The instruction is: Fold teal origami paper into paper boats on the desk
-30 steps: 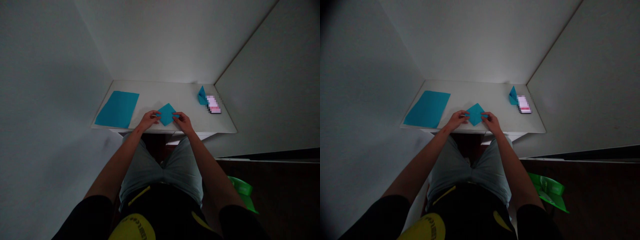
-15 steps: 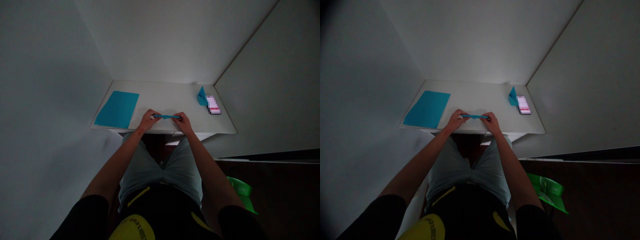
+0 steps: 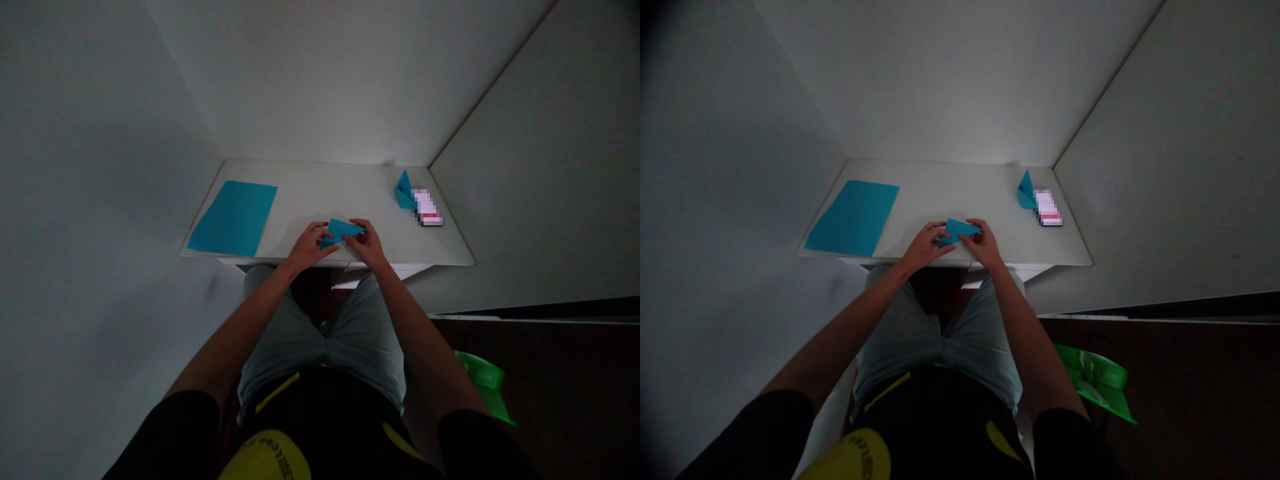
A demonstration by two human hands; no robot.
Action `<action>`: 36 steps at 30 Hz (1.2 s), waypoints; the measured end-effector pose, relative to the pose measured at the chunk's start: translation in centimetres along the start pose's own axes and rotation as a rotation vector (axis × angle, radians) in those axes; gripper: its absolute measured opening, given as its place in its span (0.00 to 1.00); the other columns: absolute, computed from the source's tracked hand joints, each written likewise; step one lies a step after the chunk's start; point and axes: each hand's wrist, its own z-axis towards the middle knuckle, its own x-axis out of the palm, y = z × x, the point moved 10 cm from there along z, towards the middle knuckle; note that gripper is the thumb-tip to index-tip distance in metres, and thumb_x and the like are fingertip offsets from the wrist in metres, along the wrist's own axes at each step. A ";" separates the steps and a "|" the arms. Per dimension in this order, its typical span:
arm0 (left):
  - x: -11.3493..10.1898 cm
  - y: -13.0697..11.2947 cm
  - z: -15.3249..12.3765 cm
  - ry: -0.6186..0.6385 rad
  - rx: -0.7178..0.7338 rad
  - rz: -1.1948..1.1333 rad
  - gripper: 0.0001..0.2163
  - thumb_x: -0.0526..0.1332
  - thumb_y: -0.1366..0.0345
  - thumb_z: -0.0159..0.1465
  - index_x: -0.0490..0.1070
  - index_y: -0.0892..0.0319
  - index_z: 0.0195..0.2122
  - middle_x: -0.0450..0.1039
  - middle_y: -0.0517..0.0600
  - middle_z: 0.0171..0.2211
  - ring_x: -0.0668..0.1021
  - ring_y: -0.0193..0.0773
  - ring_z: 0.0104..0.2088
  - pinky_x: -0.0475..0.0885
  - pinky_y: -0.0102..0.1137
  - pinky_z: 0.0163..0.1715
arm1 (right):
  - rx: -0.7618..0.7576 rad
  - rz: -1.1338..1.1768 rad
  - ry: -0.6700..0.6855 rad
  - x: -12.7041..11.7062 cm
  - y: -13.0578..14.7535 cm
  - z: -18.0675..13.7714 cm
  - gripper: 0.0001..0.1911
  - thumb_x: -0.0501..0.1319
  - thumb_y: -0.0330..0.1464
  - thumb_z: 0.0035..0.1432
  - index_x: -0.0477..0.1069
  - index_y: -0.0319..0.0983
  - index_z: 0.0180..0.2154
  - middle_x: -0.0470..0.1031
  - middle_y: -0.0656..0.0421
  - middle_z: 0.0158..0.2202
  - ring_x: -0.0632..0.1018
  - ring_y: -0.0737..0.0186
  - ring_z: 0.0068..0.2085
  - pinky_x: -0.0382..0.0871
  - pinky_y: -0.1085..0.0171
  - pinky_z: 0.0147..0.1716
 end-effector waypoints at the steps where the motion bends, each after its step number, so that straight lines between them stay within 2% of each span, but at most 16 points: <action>1: 0.2 0.1 0.1 -0.005 -0.002 0.003 0.15 0.76 0.59 0.63 0.78 0.57 0.46 0.72 0.59 0.61 0.82 0.45 0.55 0.83 0.39 0.50 | -0.006 -0.002 0.011 0.1 0.1 0.0 0.34 0.79 0.50 0.53 0.73 0.47 0.56 0.78 0.58 0.44 0.77 0.61 0.32 0.78 0.59 0.32; 3: 0.3 0.3 0.3 -0.038 -0.007 0.004 0.15 0.76 0.59 0.62 0.77 0.57 0.46 0.74 0.58 0.59 0.82 0.45 0.55 0.82 0.39 0.50 | -0.015 0.001 0.043 0.4 0.3 -0.1 0.35 0.78 0.50 0.54 0.73 0.48 0.58 0.78 0.58 0.44 0.75 0.63 0.30 0.76 0.60 0.30; 8: 0.3 1.0 0.2 -0.114 -0.067 -0.074 0.13 0.73 0.60 0.65 0.73 0.56 0.46 0.80 0.57 0.55 0.85 0.40 0.43 0.81 0.38 0.47 | -0.042 0.002 0.094 1.0 0.7 -0.1 0.36 0.77 0.51 0.55 0.72 0.50 0.61 0.78 0.58 0.47 0.74 0.66 0.29 0.74 0.63 0.29; 13: 0.5 0.4 0.2 -0.085 0.000 -0.143 0.14 0.74 0.54 0.64 0.75 0.56 0.42 0.80 0.57 0.54 0.84 0.42 0.48 0.81 0.38 0.48 | -0.022 -0.085 0.075 0.9 0.5 -0.1 0.33 0.76 0.51 0.58 0.75 0.48 0.60 0.79 0.59 0.39 0.76 0.62 0.32 0.75 0.62 0.32; 15: 0.6 0.2 0.3 -0.060 0.023 -0.141 0.15 0.74 0.52 0.64 0.76 0.57 0.39 0.79 0.57 0.55 0.84 0.43 0.50 0.81 0.38 0.48 | -0.039 -0.120 0.074 0.9 0.7 -0.1 0.33 0.75 0.51 0.59 0.75 0.49 0.62 0.81 0.57 0.45 0.78 0.60 0.35 0.78 0.60 0.35; 17: 0.7 0.3 0.4 -0.046 0.011 -0.153 0.15 0.74 0.52 0.64 0.76 0.57 0.39 0.79 0.57 0.55 0.84 0.43 0.50 0.81 0.38 0.48 | -0.065 -0.146 0.080 1.0 1.0 -0.2 0.32 0.73 0.52 0.61 0.75 0.50 0.62 0.80 0.54 0.56 0.79 0.60 0.37 0.79 0.58 0.36; 19: 0.7 0.7 0.4 -0.042 -0.039 -0.184 0.16 0.74 0.52 0.64 0.76 0.56 0.43 0.79 0.56 0.55 0.85 0.42 0.48 0.81 0.37 0.48 | -0.084 -0.172 0.095 1.3 1.3 -0.1 0.30 0.72 0.53 0.62 0.77 0.50 0.61 0.76 0.52 0.63 0.79 0.60 0.37 0.80 0.57 0.37; 23: 1.0 1.4 0.2 -0.027 -0.121 -0.207 0.21 0.71 0.54 0.67 0.72 0.55 0.57 0.79 0.57 0.57 0.86 0.41 0.44 0.81 0.36 0.44 | -0.094 -0.209 0.105 1.6 1.5 0.0 0.28 0.70 0.54 0.64 0.78 0.49 0.60 0.77 0.52 0.61 0.77 0.61 0.35 0.78 0.58 0.35; 26: 0.6 0.8 0.0 -0.060 -0.058 -0.153 0.23 0.66 0.55 0.71 0.69 0.56 0.64 0.71 0.62 0.67 0.82 0.47 0.56 0.81 0.38 0.49 | -0.087 -0.217 0.100 1.7 1.8 0.0 0.28 0.69 0.53 0.65 0.79 0.49 0.60 0.78 0.52 0.57 0.76 0.61 0.35 0.77 0.59 0.35; 28: 0.4 0.1 0.0 -0.077 0.003 -0.102 0.24 0.64 0.58 0.72 0.67 0.56 0.67 0.65 0.64 0.71 0.75 0.50 0.66 0.79 0.41 0.55 | -0.087 -0.232 0.102 1.8 2.0 -0.1 0.29 0.68 0.52 0.65 0.77 0.48 0.62 0.78 0.53 0.53 0.75 0.61 0.35 0.77 0.59 0.35; 30: 0.4 -0.2 0.1 -0.078 0.043 -0.059 0.25 0.62 0.62 0.71 0.66 0.55 0.69 0.62 0.63 0.74 0.68 0.52 0.72 0.76 0.45 0.61 | -0.096 -0.253 0.102 2.1 2.2 -0.3 0.31 0.69 0.50 0.65 0.74 0.50 0.66 0.76 0.54 0.51 0.74 0.61 0.35 0.77 0.60 0.34; 33: 0.0 -0.1 0.4 -0.093 0.054 -0.044 0.24 0.59 0.67 0.71 0.68 0.54 0.68 0.64 0.61 0.72 0.67 0.50 0.73 0.69 0.50 0.69 | -0.124 -0.269 0.104 2.5 2.6 -0.5 0.32 0.68 0.45 0.66 0.71 0.53 0.69 0.72 0.53 0.55 0.76 0.60 0.39 0.79 0.60 0.37; 36: -0.7 1.1 0.8 -0.126 -0.010 -0.120 0.20 0.55 0.68 0.71 0.76 0.53 0.62 0.71 0.57 0.68 0.71 0.47 0.70 0.66 0.49 0.71 | -0.166 -0.249 0.093 2.5 2.9 -0.5 0.27 0.65 0.43 0.69 0.74 0.54 0.67 0.72 0.52 0.59 0.77 0.54 0.51 0.81 0.57 0.45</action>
